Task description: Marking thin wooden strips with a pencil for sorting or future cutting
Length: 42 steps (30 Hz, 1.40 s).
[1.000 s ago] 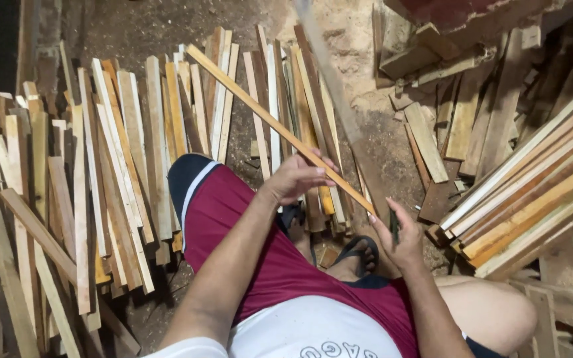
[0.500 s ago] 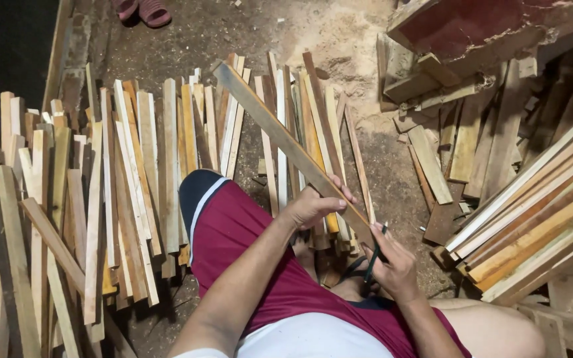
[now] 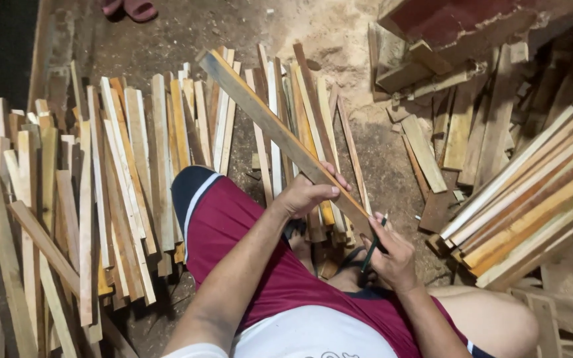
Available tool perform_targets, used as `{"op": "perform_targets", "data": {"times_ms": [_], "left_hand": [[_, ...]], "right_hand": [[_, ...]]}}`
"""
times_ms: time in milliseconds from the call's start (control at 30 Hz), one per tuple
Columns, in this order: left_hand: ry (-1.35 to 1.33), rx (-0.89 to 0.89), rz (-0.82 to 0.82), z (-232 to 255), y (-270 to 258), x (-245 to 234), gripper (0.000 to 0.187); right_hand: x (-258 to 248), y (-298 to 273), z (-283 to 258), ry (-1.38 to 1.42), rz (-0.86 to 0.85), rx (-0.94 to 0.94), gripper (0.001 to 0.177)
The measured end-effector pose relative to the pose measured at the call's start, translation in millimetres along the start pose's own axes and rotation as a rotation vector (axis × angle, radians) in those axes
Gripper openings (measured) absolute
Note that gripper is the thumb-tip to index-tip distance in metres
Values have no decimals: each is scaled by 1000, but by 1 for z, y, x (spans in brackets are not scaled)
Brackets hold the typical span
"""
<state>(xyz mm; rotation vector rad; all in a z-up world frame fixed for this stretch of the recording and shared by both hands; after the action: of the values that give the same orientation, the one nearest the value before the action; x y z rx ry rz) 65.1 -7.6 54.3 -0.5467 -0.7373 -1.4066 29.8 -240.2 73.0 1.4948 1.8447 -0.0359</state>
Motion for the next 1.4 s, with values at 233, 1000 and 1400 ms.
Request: {"op": "perform_targets", "data": {"times_ms": [233,1000,1400], "left_hand": [[288,-17,-247,-27,-20,19,49],[596,-53,-523,-64,-59,52,11],[623,-156,-221,-22,-37,21,29]], "right_hand": [[-13,55,-66,274,100,374,36],[-23,163,-164,644,206,291,26],[21,85,-72,533,-29,617,25]]}}
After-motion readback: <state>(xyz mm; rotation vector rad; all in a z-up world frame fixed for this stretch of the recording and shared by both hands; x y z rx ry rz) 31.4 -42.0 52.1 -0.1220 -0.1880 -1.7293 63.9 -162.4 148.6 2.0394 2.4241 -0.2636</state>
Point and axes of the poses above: each hand's wrist, its own y-axis towards the middle knuckle, its own x-axis out of the palm, z = x × y, the point moved 7 cm from there along y, towards the middle knuckle, and after that the axes turned 13 degrees about x, right-handed, at the moved point
